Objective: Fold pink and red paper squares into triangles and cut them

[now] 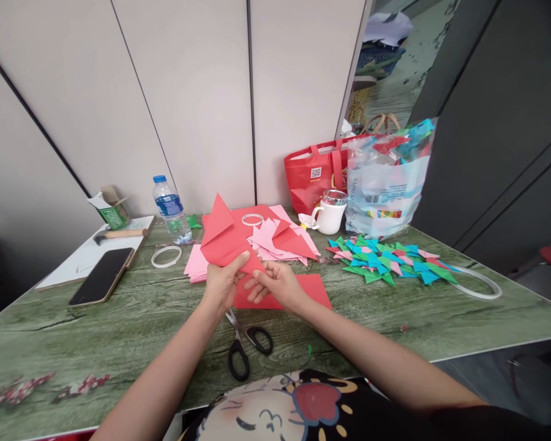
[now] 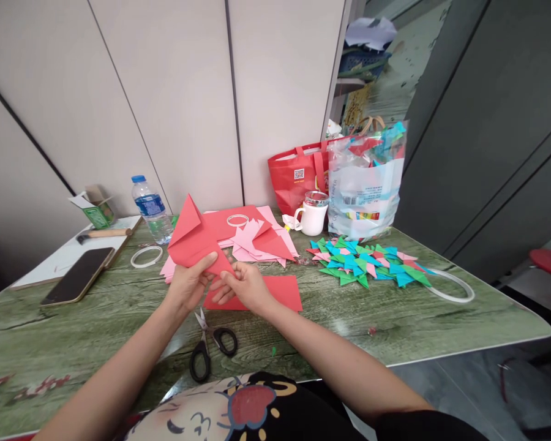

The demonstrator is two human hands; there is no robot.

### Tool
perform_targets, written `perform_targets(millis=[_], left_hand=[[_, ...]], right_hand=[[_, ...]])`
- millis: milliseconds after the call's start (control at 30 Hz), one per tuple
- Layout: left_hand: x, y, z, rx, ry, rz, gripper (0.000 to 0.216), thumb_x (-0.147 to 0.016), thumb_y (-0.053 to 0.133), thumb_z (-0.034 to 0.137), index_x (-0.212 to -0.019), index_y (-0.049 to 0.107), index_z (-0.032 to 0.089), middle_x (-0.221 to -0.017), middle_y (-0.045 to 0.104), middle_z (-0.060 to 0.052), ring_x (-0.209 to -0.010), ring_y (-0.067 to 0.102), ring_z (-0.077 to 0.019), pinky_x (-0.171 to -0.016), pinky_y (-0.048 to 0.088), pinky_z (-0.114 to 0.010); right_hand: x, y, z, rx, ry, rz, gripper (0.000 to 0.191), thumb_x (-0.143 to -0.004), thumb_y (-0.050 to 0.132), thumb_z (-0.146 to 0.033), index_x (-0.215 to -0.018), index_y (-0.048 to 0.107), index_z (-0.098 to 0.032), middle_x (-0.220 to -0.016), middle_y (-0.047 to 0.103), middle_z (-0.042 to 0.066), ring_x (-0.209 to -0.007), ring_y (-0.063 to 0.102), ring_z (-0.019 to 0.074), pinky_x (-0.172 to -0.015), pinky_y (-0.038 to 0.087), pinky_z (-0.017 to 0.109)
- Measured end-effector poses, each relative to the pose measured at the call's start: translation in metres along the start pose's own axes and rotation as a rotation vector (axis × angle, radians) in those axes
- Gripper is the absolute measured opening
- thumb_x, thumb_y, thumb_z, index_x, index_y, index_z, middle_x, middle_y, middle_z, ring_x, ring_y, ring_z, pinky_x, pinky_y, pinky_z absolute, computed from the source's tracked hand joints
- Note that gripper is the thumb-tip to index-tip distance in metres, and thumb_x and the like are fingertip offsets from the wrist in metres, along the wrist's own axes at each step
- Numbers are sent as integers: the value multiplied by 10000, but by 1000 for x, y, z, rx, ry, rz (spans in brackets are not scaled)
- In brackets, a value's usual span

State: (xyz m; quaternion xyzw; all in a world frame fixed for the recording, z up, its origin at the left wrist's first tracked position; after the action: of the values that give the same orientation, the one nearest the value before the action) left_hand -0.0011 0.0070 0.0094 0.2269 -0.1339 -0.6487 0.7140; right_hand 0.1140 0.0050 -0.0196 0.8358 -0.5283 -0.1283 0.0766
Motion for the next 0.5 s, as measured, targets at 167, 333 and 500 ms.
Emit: perform_targets(millis=[167, 333, 500], left_hand=[[0, 0, 0, 5, 19, 62, 366, -527, 762, 164, -857, 619, 101, -787, 682, -74, -670, 639, -171, -602, 514, -275], [0, 0, 2, -2, 58, 33, 336, -529, 759, 160, -832, 622, 118, -753, 671, -45, -630, 621, -145, -575, 504, -258], [0, 0, 2, -55, 76, 18, 305, -530, 756, 176, -799, 626, 117, -731, 666, -44, -618, 605, -139, -578, 490, -257]], right_hand=[[-1, 0, 1, -9, 11, 10, 348, -690, 627, -436, -763, 437, -154, -646, 692, 63, -454, 636, 142, -438, 517, 233], [0, 0, 0, -13, 23, 0, 359, -688, 626, -449, -778, 444, -152, -672, 697, 74, -468, 641, 153, -455, 520, 253], [-1, -2, -3, -7, 44, 4, 351, -659, 655, -433, -757, 493, -137, -696, 699, 84, -495, 647, 146, -475, 523, 247]])
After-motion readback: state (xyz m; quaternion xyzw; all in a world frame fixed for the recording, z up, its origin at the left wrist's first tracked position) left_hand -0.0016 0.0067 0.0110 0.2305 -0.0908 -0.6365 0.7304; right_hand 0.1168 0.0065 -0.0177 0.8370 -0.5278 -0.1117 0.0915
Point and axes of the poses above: each hand's wrist, its own x-axis away from the middle knuckle, its own y-axis out of the palm, z = x × y, the point moved 1 cm from there along -x, towards the middle knuckle
